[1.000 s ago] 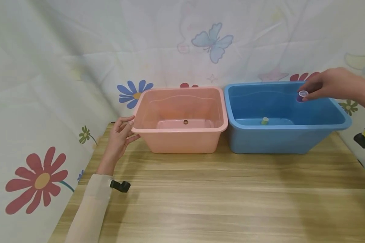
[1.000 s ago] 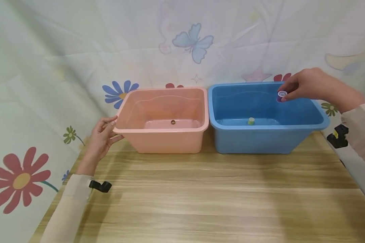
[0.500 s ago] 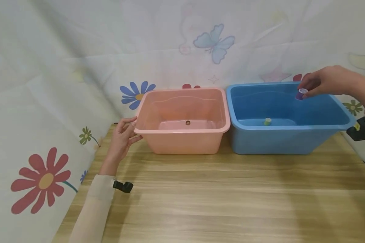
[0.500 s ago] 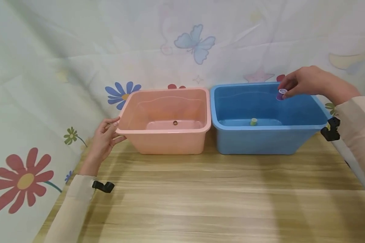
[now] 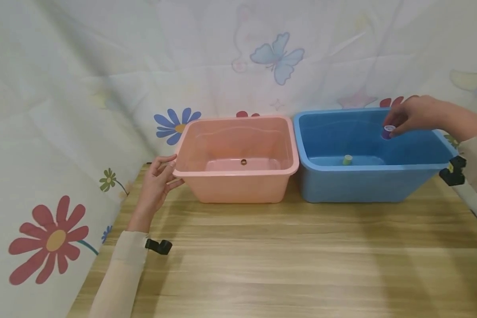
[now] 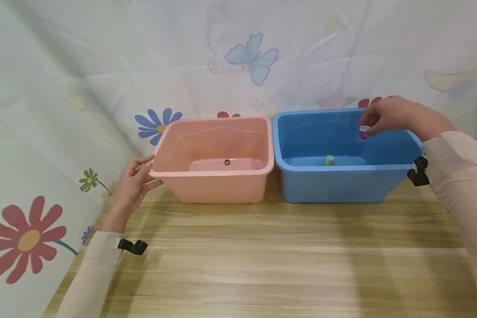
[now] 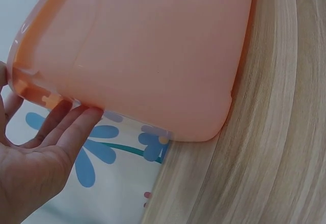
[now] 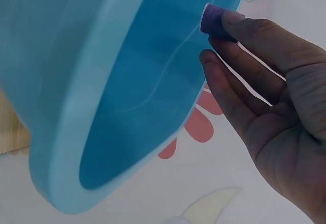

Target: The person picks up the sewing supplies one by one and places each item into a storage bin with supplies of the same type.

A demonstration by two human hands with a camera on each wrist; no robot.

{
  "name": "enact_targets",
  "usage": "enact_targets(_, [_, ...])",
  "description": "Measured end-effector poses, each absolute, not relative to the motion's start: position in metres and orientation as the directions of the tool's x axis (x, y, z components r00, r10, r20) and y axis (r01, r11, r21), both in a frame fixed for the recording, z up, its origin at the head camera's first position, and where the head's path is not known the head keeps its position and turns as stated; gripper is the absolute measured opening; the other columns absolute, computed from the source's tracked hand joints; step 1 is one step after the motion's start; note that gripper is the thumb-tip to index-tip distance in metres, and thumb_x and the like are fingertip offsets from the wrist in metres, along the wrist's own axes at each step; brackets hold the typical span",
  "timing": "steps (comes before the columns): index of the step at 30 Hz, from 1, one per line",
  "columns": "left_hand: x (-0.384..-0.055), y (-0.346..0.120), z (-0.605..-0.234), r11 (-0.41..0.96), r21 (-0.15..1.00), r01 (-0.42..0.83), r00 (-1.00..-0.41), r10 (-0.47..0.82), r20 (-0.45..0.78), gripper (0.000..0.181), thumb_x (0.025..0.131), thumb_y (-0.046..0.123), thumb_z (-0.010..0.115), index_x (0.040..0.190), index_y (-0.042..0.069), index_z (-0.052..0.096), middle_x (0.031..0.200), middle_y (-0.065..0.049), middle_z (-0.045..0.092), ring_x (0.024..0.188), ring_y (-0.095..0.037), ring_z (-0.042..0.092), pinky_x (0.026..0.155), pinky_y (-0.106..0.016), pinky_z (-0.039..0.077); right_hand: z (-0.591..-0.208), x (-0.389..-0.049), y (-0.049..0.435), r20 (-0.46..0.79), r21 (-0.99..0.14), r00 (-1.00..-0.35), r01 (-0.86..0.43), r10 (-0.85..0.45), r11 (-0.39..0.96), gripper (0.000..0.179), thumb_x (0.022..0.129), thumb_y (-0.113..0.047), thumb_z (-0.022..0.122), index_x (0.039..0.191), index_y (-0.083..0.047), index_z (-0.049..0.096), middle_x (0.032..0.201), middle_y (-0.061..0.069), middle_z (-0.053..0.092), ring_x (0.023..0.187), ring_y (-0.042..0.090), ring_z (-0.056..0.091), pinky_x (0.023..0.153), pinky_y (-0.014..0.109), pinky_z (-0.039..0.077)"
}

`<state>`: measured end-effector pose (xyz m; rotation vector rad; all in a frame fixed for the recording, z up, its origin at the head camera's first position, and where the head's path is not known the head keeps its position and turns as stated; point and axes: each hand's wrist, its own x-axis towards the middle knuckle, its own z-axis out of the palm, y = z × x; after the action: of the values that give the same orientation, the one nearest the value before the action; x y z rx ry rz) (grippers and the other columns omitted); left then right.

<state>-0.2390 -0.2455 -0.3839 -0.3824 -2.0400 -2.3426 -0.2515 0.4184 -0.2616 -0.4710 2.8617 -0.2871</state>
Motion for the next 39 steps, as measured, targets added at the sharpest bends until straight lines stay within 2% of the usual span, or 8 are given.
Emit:
enact_targets(10, [-0.242, -0.247, -0.383, -0.132, 0.975, 0.177, -0.969, 0.149, 0.196, 0.036, 0.105, 0.021, 0.06, 0.134, 0.001, 0.052, 0.138, -0.013, 0.053, 0.099, -0.022, 0.073, 0.082, -0.039, 0.063, -0.258, -0.255, 0.419, -0.239, -0.232, -0.896, -0.321, -0.374, 0.918, 0.032, 0.089, -0.013, 0.08, 0.112, 0.006, 0.069, 0.1, 0.017, 0.074, 0.095, 0.036, 0.072, 0.082, 0.052, 0.061])
enact_targets(17, [-0.243, -0.249, -0.383, -0.138, 0.974, 0.18, -0.969, 0.144, 0.199, 0.033, 0.105, 0.02, 0.059, 0.132, 0.001, 0.053, 0.138, -0.014, 0.053, 0.101, -0.024, 0.073, 0.081, -0.039, 0.063, -0.259, -0.255, 0.418, -0.314, -0.28, -0.873, -0.289, -0.372, 0.915, 0.034, 0.09, -0.024, 0.081, 0.109, 0.002, 0.07, 0.1, 0.011, 0.074, 0.09, 0.027, 0.072, 0.084, 0.05, 0.062])
enact_targets(23, [-0.242, -0.252, -0.384, -0.15, 0.974, 0.167, -0.97, 0.154, 0.19, 0.03, 0.105, 0.019, 0.058, 0.131, 0.003, 0.053, 0.138, -0.014, 0.052, 0.099, -0.022, 0.073, 0.082, -0.038, 0.063, -0.264, -0.256, 0.42, -0.422, -0.288, -0.832, -0.253, -0.36, 0.924, 0.061, 0.095, -0.034, 0.074, 0.127, 0.014, 0.059, 0.116, 0.028, 0.068, 0.1, 0.037, 0.07, 0.086, 0.05, 0.061])
enact_targets(26, [-0.24, -0.252, -0.385, -0.147, 0.975, 0.164, -0.97, 0.154, 0.187, 0.028, 0.106, 0.018, 0.057, 0.13, 0.005, 0.054, 0.136, -0.012, 0.053, 0.098, -0.02, 0.074, 0.081, -0.037, 0.063, -0.266, -0.256, 0.42, -0.472, -0.313, -0.808, -0.22, -0.352, 0.924, 0.068, 0.097, -0.036, 0.071, 0.133, 0.018, 0.052, 0.121, 0.034, 0.063, 0.103, 0.039, 0.069, 0.086, 0.05, 0.061])
enact_targets(34, [-0.24, -0.251, -0.385, -0.151, 0.974, 0.17, -0.968, 0.16, 0.193, 0.031, 0.105, 0.02, 0.059, 0.132, 0.004, 0.053, 0.136, -0.011, 0.054, 0.101, -0.022, 0.073, 0.081, -0.038, 0.063, -0.266, -0.252, 0.421, -0.445, -0.293, -0.817, -0.254, -0.366, 0.922, 0.064, 0.1, -0.035, 0.067, 0.136, 0.016, 0.051, 0.125, 0.035, 0.062, 0.106, 0.042, 0.067, 0.086, 0.05, 0.061])
enact_targets(39, [-0.241, -0.25, -0.384, -0.146, 0.976, 0.162, -0.97, 0.159, 0.185, 0.03, 0.104, 0.021, 0.06, 0.13, 0.005, 0.055, 0.136, -0.01, 0.055, 0.102, -0.023, 0.073, 0.081, -0.038, 0.063, -0.267, -0.244, 0.42, -0.345, -0.221, -0.87, -0.29, -0.353, 0.931, 0.057, 0.098, -0.033, 0.07, 0.133, 0.01, 0.057, 0.12, 0.03, 0.067, 0.106, 0.043, 0.067, 0.086, 0.055, 0.06])
